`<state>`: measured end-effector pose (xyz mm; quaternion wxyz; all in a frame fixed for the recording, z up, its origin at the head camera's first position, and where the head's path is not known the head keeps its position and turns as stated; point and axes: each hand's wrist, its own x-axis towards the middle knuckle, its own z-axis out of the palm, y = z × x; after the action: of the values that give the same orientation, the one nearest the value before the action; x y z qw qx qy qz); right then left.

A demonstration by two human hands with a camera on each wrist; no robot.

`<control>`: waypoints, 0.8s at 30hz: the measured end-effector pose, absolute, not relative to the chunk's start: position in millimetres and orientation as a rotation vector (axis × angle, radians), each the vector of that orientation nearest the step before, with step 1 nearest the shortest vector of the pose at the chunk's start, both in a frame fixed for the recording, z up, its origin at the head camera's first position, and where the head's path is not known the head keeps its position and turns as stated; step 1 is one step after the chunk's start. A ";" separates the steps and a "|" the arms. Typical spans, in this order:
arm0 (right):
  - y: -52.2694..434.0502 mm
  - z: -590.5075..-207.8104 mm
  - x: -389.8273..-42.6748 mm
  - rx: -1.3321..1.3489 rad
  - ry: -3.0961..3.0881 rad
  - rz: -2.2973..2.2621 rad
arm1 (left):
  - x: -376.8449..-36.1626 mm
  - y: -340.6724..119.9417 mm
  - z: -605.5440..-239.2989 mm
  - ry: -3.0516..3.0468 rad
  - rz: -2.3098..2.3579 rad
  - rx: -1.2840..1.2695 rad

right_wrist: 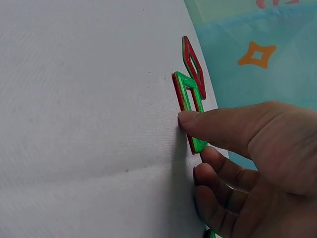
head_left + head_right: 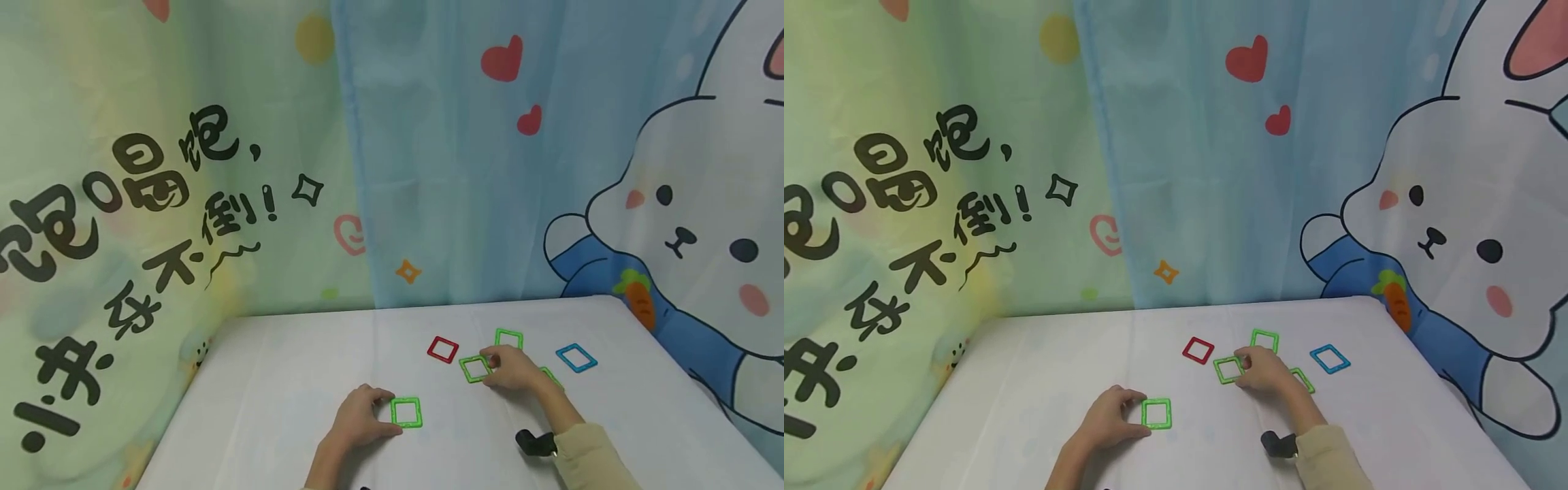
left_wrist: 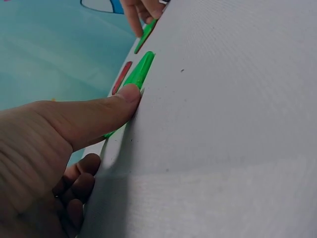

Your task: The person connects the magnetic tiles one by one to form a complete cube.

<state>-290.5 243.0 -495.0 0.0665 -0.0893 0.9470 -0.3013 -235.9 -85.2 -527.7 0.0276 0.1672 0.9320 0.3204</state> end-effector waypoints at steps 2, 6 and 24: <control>242.2 -496.8 -289.2 -0.246 2.857 -0.913 | -234.7 -85.6 -529.4 2.871 0.995 0.512; 240.5 -497.7 -285.7 -0.226 2.874 -0.907 | -234.3 -85.5 -529.6 2.865 1.013 0.516; 243.3 -491.5 -273.2 -0.278 2.859 -1.032 | -237.7 -90.8 -531.5 2.856 1.029 0.529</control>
<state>-273.2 243.3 -491.5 0.0449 -0.0909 0.9358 -0.3378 -237.7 -90.8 -531.5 0.0299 0.1714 0.9264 0.3338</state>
